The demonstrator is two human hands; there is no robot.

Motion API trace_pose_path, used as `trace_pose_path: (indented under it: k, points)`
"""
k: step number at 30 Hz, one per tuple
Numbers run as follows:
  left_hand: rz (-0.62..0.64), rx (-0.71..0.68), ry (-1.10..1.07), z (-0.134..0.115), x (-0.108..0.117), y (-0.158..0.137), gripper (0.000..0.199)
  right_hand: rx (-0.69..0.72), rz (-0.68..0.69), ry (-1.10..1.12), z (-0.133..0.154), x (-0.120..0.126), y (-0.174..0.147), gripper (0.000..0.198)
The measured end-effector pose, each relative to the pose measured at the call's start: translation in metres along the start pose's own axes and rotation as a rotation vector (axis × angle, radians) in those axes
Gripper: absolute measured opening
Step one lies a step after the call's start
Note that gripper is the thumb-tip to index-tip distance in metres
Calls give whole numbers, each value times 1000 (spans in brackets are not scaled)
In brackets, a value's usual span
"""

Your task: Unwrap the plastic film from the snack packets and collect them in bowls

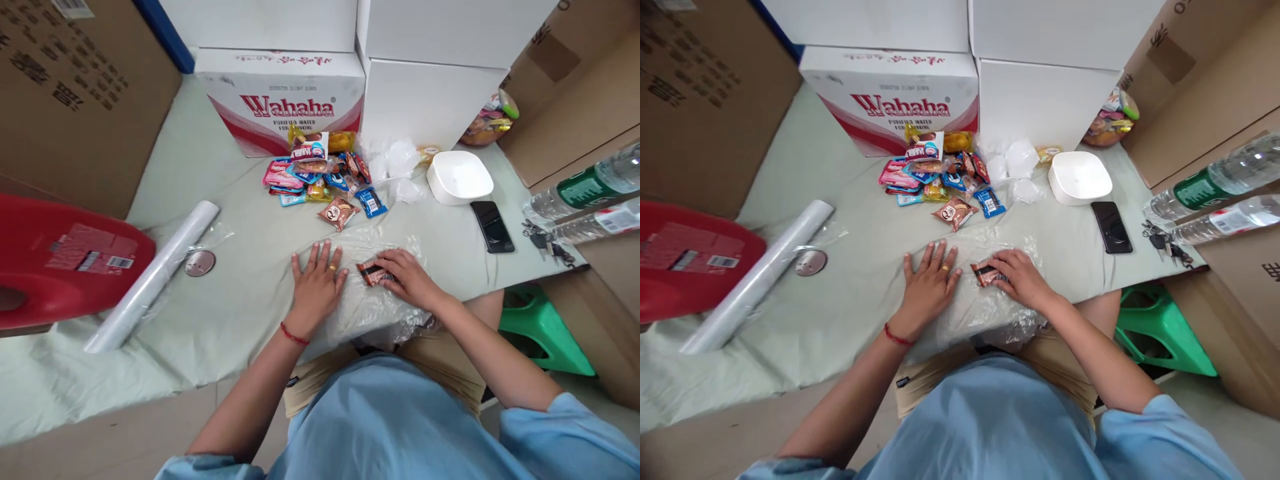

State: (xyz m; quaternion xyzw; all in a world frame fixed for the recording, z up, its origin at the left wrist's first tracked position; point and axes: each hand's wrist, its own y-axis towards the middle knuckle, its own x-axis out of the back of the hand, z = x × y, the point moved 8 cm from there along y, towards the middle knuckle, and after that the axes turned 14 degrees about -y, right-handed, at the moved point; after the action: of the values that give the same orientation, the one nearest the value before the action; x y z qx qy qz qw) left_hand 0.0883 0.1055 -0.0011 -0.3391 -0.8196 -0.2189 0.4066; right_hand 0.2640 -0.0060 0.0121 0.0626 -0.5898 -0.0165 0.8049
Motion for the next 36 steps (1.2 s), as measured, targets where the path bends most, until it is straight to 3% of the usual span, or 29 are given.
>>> trace_pose_path:
  k: [4, 7, 11, 16, 21, 27, 31, 36]
  points:
    - [68, 5, 1, 10, 2, 28, 54, -49, -23, -78, -32, 5, 25, 48]
    - [69, 14, -2, 11, 8, 37, 57, -12, 11, -86, -38, 9, 37, 50]
    - [-21, -60, -6, -4, 14, 19, 58, 19, 54, -113, -32, 11, 36, 49]
    - [81, -80, -10, -9, -5, -10, 57, 25, 65, -123, -27, 14, 29, 50]
    - [73, -75, 36, -6, -7, -13, 58, 71, -24, -60, -17, 23, 30, 40]
    - [63, -80, 75, -10, -2, -14, 58, 80, 97, -56, -8, 18, 39, 40]
    - [51, -89, 58, -11, 2, -14, 57, 76, 90, -192, 18, 34, 87, 31]
    - [49, -86, 39, -9, 3, -14, 56, 28, 94, -486, 64, 37, 188, 35]
